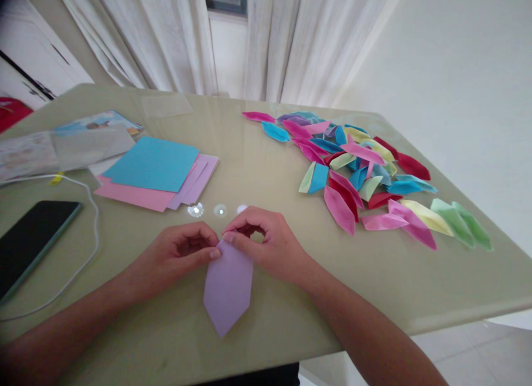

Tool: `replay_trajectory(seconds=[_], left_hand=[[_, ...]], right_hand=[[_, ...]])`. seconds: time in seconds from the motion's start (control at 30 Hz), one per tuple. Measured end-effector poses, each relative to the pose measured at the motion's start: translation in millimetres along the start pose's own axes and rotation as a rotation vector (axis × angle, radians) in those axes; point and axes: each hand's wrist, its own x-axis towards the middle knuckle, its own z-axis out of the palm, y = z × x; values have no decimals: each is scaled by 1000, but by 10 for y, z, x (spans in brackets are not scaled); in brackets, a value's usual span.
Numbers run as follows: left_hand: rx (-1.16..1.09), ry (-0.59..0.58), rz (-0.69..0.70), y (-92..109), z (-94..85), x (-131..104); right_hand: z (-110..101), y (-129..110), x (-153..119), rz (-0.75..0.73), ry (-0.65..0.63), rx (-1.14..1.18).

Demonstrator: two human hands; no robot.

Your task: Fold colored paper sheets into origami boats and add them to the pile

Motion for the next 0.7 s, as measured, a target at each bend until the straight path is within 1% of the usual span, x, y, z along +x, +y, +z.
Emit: replay_trajectory(seconds=[0.1,0.27,0.43,0.5,0.6,0.7], left_hand=[[-19,28,-52,-3,-15,11],[-124,61,-94,54,-28,31],[-193,55,-122,89,-22,23],[-238,51,-132,77,-21,24],[-279,53,-137,45,-26,33],[-226,64,-102,24,-25,41]], right_hand=[[3,6,0,26,21,15],[-3,59,14,66,53,68],[-1,93,13,78,78,57],[0,82,8,84,74,61],[9,54,1,107,24,98],[34,41,-1,100,12,130]])
